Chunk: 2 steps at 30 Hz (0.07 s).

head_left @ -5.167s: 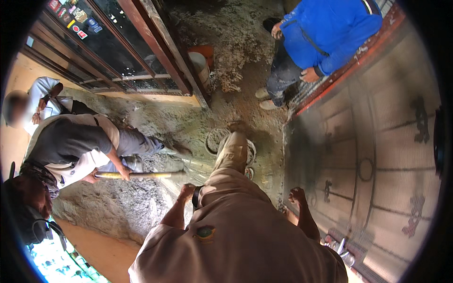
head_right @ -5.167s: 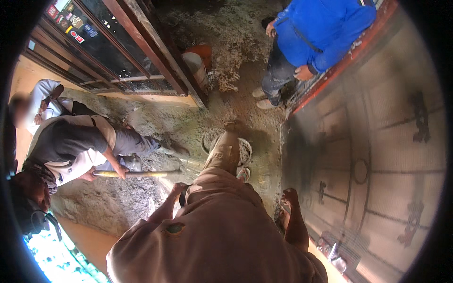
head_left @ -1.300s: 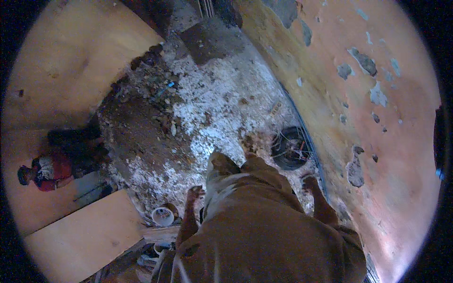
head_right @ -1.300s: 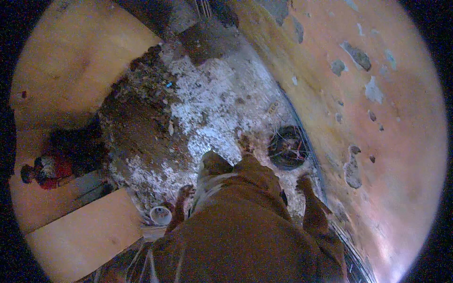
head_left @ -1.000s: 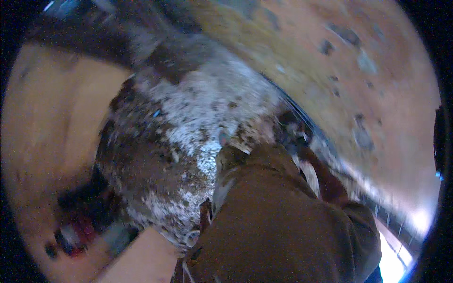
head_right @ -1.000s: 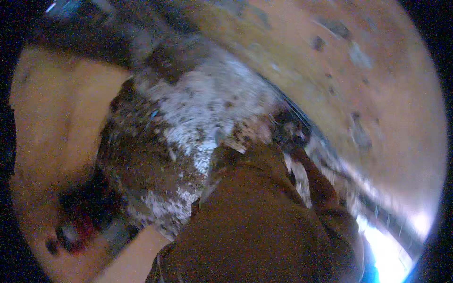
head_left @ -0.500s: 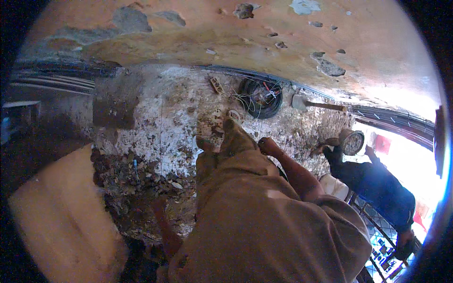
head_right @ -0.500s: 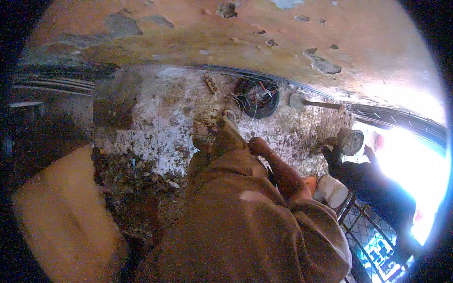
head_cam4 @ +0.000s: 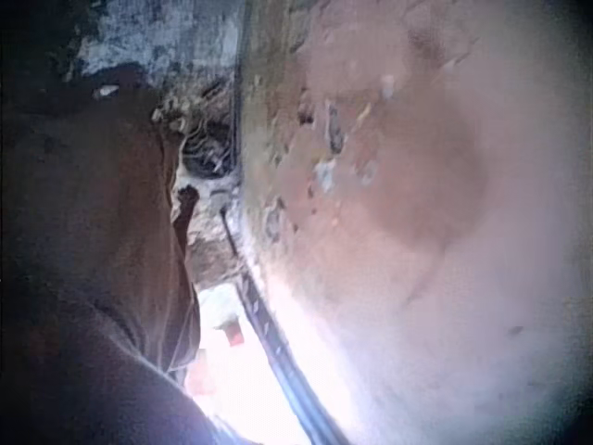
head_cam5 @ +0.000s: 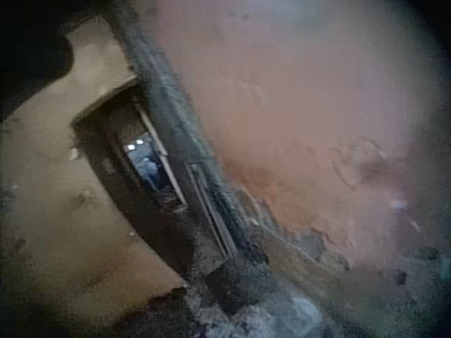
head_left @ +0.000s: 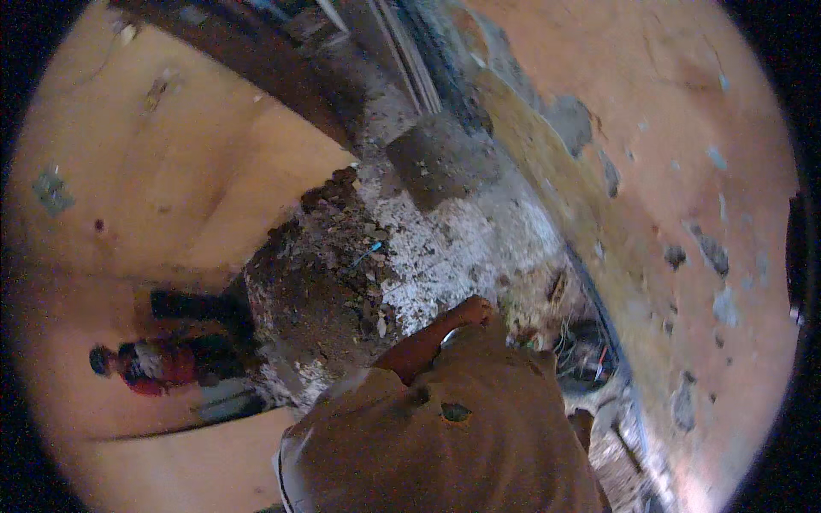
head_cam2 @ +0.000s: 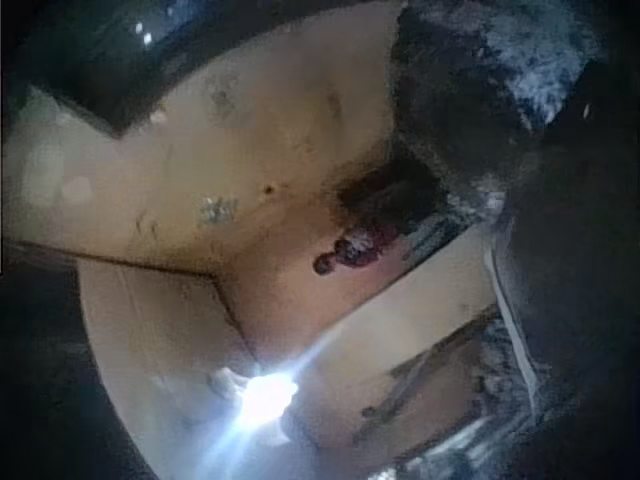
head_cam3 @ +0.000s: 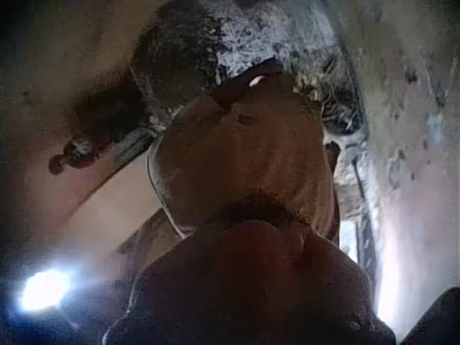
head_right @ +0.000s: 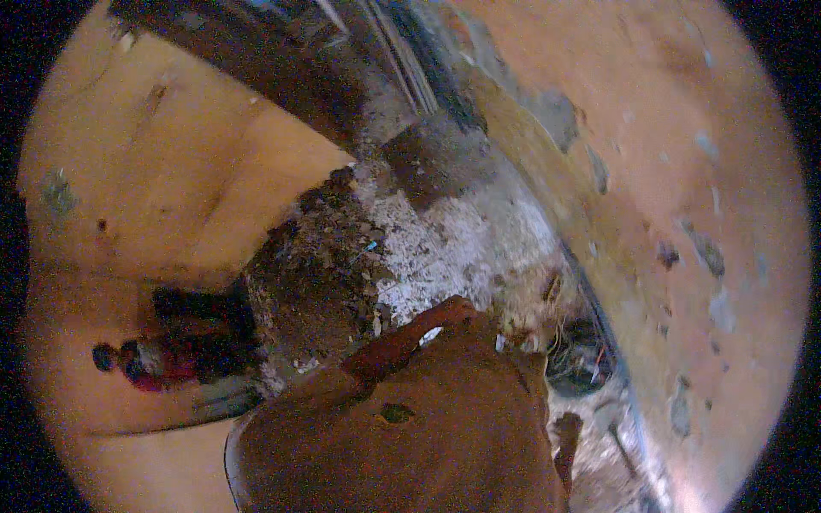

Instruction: The person walks along a paved path carrying metal rods, then stops to bend and cut them using a long metal bar as a lever against the ground. The person handles several rods, positioning them and applying force to break them into shorter pieces.

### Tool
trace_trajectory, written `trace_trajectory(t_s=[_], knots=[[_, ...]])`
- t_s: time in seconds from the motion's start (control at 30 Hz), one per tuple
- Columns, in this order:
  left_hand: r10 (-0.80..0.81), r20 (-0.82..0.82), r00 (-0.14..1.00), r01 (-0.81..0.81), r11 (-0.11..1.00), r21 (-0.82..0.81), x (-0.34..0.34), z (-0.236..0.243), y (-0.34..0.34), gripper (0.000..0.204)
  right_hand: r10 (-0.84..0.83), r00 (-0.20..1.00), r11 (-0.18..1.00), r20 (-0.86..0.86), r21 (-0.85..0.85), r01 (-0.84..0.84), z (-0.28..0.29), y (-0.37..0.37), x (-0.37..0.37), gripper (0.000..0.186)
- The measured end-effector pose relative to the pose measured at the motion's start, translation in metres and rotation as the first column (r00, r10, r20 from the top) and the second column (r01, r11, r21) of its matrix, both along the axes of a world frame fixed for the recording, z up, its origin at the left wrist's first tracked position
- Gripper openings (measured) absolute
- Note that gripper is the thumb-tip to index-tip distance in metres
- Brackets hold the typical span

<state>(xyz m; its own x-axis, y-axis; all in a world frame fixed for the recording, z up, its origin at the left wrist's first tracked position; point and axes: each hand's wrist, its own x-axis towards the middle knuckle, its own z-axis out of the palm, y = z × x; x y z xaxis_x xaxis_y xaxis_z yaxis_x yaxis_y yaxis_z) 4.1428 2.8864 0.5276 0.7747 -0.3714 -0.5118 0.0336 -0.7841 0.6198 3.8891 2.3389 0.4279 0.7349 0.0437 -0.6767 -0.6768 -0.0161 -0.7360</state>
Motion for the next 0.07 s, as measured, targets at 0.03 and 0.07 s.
trace_trajectory(t_s=[0.03,0.07], knots=[[-0.005,0.028,1.000,0.004,1.000,0.017,0.004,-0.003,0.005,0.034,0.043,0.998,0.999,0.051,-0.001,-0.043,0.005,0.001,0.009,0.043],[0.007,-0.010,1.000,-0.007,1.000,-0.008,0.005,-0.002,0.012,0.034,0.079,0.993,0.997,0.086,0.004,-0.080,0.010,0.000,0.038,0.043]])
